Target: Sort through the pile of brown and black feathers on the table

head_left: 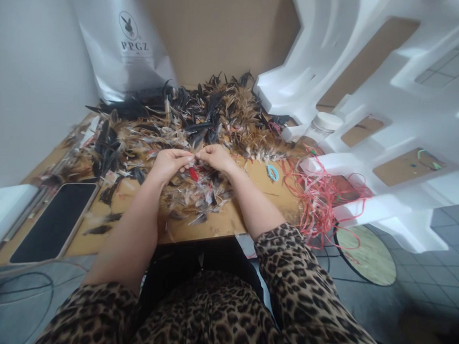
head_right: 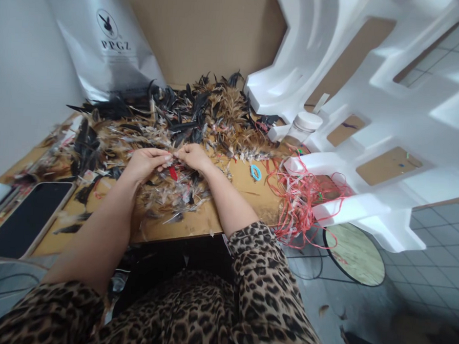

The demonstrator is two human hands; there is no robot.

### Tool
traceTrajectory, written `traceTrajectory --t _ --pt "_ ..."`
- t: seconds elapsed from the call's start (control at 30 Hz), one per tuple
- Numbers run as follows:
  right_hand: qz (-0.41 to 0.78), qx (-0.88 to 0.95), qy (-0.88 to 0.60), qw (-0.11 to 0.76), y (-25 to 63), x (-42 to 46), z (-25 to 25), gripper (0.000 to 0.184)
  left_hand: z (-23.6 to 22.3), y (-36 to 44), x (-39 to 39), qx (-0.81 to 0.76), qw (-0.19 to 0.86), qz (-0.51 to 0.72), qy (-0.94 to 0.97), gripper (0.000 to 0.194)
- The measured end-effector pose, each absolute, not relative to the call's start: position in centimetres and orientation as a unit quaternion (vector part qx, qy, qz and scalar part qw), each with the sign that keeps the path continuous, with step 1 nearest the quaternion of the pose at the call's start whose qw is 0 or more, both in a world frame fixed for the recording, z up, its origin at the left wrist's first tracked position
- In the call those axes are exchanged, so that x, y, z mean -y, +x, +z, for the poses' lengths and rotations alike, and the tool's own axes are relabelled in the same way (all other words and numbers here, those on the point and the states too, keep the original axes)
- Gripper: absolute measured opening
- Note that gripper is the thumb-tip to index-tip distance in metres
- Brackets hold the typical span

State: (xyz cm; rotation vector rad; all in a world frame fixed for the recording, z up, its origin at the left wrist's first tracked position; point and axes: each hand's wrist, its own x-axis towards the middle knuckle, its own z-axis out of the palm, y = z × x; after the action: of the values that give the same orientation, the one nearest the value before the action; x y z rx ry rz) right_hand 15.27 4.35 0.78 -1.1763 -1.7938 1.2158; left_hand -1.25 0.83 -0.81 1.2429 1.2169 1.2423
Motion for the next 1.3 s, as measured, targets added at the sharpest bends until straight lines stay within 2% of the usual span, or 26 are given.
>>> traceTrajectory --t 0.17,0.37,0.63,0.87,1.03,1.3 --pt "0.417 0.701 -0.452 0.361 15.3 -4.2 0.9 0.032 -1.0 -1.4 -1.0 -0.501 0.474 0.515 0.508 0.029" --pt "0.387 0.73 -0.431 0.363 15.0 -4.3 0.6 0.029 -0.6 -0.9 -0.7 -0.515 0.461 0.517 0.505 0.03" --pt "0.247 0.796 -0.417 0.362 14.6 -3.3 0.9 0.024 -0.4 -0.4 -0.6 -0.555 0.409 0.502 0.522 0.024" --pt "0.393 0.707 -0.387 0.442 15.3 -4.4 1.0 0.025 0.0 -0.5 -0.4 -0.56 0.384 0.493 0.544 0.025" --pt "0.46 0.7 -0.361 0.41 16.0 -4.4 1.8 0.022 -0.1 -0.8 -0.4 -0.537 0.394 0.505 0.549 0.024" --pt "0.413 0.734 -0.363 0.397 15.7 -4.4 1.3 0.019 0.3 -0.8 -0.2 -0.521 0.406 0.51 0.551 0.023"
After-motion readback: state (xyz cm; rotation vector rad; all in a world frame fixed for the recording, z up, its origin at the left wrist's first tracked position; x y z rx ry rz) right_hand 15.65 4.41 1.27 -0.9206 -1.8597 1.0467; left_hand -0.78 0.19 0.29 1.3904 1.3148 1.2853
